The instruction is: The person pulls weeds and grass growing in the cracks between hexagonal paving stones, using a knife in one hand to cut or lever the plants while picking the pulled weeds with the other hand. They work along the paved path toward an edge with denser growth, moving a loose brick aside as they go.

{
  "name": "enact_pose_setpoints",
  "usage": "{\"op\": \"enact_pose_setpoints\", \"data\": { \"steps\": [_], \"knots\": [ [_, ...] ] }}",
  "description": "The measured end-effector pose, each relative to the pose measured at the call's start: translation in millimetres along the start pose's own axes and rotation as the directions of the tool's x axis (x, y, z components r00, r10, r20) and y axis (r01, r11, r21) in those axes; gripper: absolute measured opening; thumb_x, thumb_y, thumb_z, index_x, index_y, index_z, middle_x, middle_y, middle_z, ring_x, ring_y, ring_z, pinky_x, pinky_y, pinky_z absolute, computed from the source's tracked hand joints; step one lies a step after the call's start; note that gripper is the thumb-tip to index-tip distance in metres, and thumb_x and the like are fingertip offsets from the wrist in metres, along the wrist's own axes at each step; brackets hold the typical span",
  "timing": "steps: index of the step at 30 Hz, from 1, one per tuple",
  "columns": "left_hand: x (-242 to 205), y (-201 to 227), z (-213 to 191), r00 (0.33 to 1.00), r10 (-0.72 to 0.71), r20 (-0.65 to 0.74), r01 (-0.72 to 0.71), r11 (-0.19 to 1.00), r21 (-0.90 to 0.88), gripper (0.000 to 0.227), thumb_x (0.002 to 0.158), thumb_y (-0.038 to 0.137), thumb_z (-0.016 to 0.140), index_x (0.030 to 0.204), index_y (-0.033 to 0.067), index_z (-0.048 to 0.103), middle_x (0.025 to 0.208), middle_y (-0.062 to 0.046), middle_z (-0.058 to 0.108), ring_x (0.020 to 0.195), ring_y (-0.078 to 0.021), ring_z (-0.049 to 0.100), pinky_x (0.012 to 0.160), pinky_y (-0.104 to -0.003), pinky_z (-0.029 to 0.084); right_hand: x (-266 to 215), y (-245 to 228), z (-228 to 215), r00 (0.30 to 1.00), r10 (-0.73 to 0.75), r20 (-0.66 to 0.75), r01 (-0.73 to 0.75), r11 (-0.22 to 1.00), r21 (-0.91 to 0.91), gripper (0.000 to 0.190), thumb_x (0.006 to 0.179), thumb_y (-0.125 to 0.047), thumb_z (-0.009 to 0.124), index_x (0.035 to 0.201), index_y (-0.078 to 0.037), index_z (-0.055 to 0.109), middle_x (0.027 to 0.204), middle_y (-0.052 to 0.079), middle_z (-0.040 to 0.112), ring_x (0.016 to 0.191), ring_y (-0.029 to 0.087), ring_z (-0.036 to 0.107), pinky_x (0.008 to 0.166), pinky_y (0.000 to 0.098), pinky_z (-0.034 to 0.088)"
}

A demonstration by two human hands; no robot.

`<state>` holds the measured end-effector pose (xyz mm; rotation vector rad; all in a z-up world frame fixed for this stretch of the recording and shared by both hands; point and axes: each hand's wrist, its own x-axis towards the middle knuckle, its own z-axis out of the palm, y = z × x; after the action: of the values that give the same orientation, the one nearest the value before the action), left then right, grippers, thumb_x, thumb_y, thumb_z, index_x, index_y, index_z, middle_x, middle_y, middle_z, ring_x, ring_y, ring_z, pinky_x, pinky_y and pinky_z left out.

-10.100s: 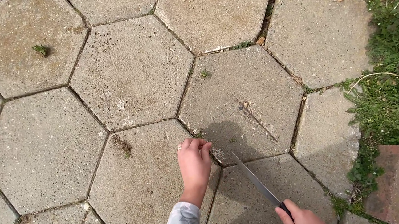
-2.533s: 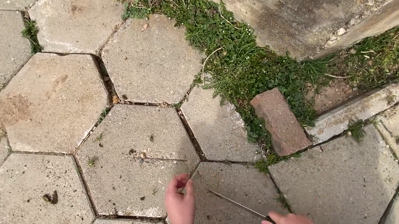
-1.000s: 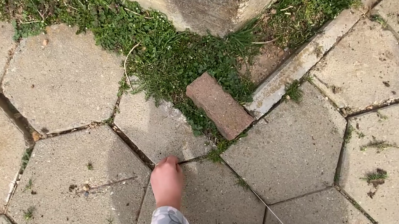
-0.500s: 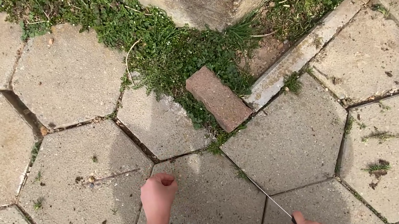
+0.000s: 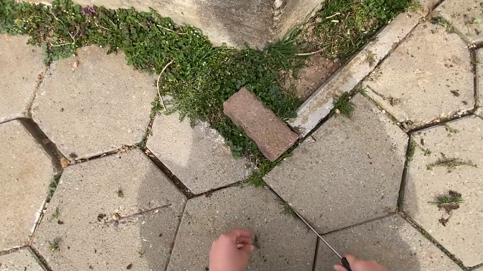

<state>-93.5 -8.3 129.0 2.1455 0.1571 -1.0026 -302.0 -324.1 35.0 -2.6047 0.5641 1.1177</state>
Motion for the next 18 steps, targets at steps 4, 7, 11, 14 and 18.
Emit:
{"op": "enact_pose_setpoints", "data": {
  "steps": [4,7,11,14,18],
  "knots": [
    [2.9,-3.2,-2.9,1.000,-0.003,-0.027,0.002,1.000,-0.023,0.028,0.085,0.010,0.074,0.110,0.0204,0.077,0.101,0.004,0.081,0.092,-0.0089,0.078,0.093,-0.028,0.063,-31.3,-34.1,-96.3,0.978,-0.011,0.206,0.000,0.999,0.050,0.039,0.104,-0.058,0.049,0.089,-0.022,0.057,0.070,-0.008,0.062,0.060,0.009,0.059,0.060,0.0283,0.044],
    [-2.7,-0.8,-5.2,0.999,0.003,-0.039,-0.005,0.999,-0.054,0.024,0.087,0.006,0.072,0.107,0.0189,0.077,0.103,0.003,0.081,0.094,-0.0089,0.078,0.090,-0.025,0.066,-13.4,-10.6,-35.1,0.998,-0.019,0.066,0.011,0.993,0.117,0.036,0.100,-0.054,0.053,0.084,-0.022,0.057,0.072,-0.003,0.062,0.063,0.014,0.061,0.063,0.0349,0.043],
    [-1.6,0.3,-10.0,0.999,-0.009,-0.045,0.005,0.996,-0.093,0.028,0.085,0.009,0.075,0.111,0.0182,0.076,0.102,0.003,0.081,0.093,-0.0084,0.078,0.094,-0.025,0.064,-19.3,-26.3,-68.5,0.988,0.013,0.152,-0.039,0.985,0.167,0.028,0.102,-0.051,0.054,0.094,-0.024,0.058,0.079,-0.003,0.066,0.073,0.014,0.064,0.068,0.0273,0.048],
    [1.1,0.7,-12.5,0.997,0.008,-0.078,-0.016,0.996,-0.092,0.031,0.087,0.007,0.071,0.115,0.0196,0.074,0.104,0.004,0.081,0.095,-0.0086,0.078,0.093,-0.026,0.065,-33.0,-46.1,-132.1,0.936,-0.025,0.352,-0.051,0.978,0.204,0.029,0.106,-0.046,0.057,0.087,-0.024,0.057,0.074,-0.011,0.057,0.060,0.002,0.052,0.058,0.0185,0.042],
    [-3.1,1.6,-10.7,0.991,0.011,-0.131,-0.027,0.992,-0.120,0.030,0.088,0.005,0.070,0.112,0.0216,0.077,0.104,0.004,0.081,0.095,-0.0086,0.078,0.095,-0.025,0.064,-5.1,-10.3,-81.1,0.963,-0.040,0.265,-0.054,0.939,0.339,0.021,0.097,-0.046,0.065,0.088,-0.028,0.068,0.077,-0.010,0.057,0.072,0.004,0.054,0.073,0.0211,0.039]
  ]
}}
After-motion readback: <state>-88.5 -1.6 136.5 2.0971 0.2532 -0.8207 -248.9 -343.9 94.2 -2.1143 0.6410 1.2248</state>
